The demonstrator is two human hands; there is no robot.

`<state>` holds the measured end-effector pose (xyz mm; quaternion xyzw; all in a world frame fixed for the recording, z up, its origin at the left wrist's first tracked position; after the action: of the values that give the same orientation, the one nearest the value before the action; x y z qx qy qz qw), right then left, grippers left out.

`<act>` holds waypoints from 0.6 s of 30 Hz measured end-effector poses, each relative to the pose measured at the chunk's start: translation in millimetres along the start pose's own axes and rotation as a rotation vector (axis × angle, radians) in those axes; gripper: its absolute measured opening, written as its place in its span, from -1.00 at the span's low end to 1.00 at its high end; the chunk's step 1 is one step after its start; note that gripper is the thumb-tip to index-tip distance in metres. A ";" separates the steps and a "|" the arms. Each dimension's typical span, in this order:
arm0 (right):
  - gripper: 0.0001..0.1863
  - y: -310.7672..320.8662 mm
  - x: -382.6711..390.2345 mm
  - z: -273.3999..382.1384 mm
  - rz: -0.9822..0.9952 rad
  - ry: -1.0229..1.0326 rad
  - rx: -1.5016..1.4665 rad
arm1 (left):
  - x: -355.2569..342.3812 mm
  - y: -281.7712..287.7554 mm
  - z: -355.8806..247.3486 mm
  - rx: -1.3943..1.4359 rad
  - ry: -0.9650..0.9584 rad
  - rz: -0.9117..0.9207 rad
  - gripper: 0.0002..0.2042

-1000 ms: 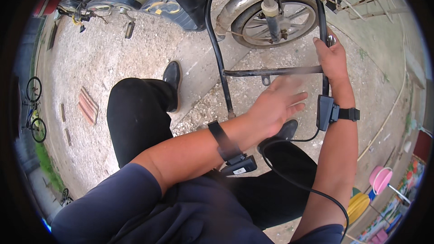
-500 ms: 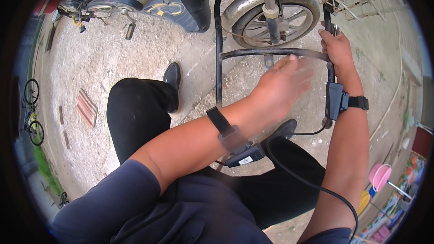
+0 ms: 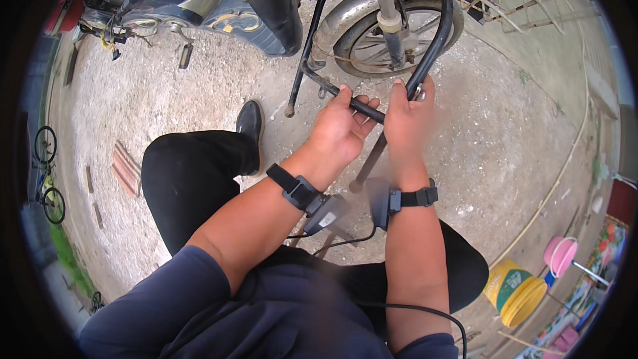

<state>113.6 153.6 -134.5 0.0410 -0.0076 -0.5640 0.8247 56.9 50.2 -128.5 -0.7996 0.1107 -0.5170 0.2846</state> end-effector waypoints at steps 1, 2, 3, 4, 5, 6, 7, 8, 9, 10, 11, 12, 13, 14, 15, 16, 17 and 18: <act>-0.64 -8.7 12.1 6.4 -0.009 0.007 -0.033 | -2.5 3.3 -4.3 -0.008 -0.014 -0.032 -0.80; -0.64 -17.2 25.1 12.6 -0.033 -0.074 -0.095 | -5.0 5.7 -7.8 0.049 -0.022 -0.039 -0.80; -0.64 -24.6 35.4 22.1 -0.056 -0.156 -0.157 | -9.0 7.3 -12.2 0.075 -0.049 -0.043 -0.81; -0.62 -26.9 40.2 18.8 -0.017 -0.102 -0.170 | -13.0 9.6 -16.5 0.078 -0.068 -0.075 -0.81; -0.66 -27.7 38.0 8.0 0.016 0.029 -0.082 | -16.4 12.6 -20.9 0.080 -0.087 -0.106 -0.82; -0.69 -28.9 39.3 4.8 0.055 0.080 0.007 | -20.6 17.7 -25.7 0.066 -0.091 -0.113 -0.81; -0.72 -28.7 39.4 2.4 0.093 0.130 0.095 | -24.4 23.1 -30.4 0.051 -0.094 -0.120 -0.81; -0.73 -25.9 36.0 0.7 0.105 0.148 0.121 | -27.9 26.6 -32.0 0.035 -0.098 -0.127 -0.81; -0.74 -24.6 32.0 4.8 0.120 0.164 0.148 | -29.1 28.6 -32.2 0.021 -0.099 -0.142 -0.81; -0.74 -22.9 26.7 8.0 0.135 0.180 0.173 | -30.2 30.5 -32.1 0.006 -0.100 -0.157 -0.80; -0.73 -20.5 15.7 7.8 0.132 0.178 0.104 | -31.2 32.4 -32.0 -0.009 -0.102 -0.172 -0.80; -0.72 -15.3 -1.8 7.4 0.120 0.176 0.040 | -32.3 33.0 -29.2 -0.025 -0.098 -0.178 -0.80; -0.70 -14.4 -16.7 12.4 0.114 0.176 -0.030 | -33.6 35.5 -28.0 -0.038 -0.101 -0.185 -0.79; -0.72 -11.6 -29.1 18.2 0.103 0.171 -0.007 | -35.2 37.7 -26.9 -0.052 -0.104 -0.192 -0.79; -0.74 -11.8 -40.2 32.6 0.095 0.165 0.014 | -37.5 40.3 -27.2 -0.053 -0.104 -0.194 -0.79; -0.75 -10.8 -50.8 45.6 0.083 0.161 0.036 | -39.4 41.4 -27.0 -0.055 -0.102 -0.194 -0.78; -0.72 -10.3 -61.3 53.5 0.095 0.145 0.032 | -41.1 42.7 -26.8 -0.058 -0.099 -0.193 -0.77; -0.68 -9.4 -71.3 59.7 0.107 0.127 0.028 | -42.6 44.9 -26.1 -0.074 -0.095 -0.199 -0.77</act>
<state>75.4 213.0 -73.4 0.0879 0.0348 -0.5153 0.8518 20.1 24.8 -178.7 -0.8403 0.0360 -0.4997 0.2072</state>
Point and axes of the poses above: each hand's wrist, its own x-axis away from the middle knuckle, its own y-axis out of the back of the hand, z = x × y, the point moved 2 cm from there along -x, towards the middle knuckle, and after that the axes turned 4 degrees about -x, right-handed, at the moved point
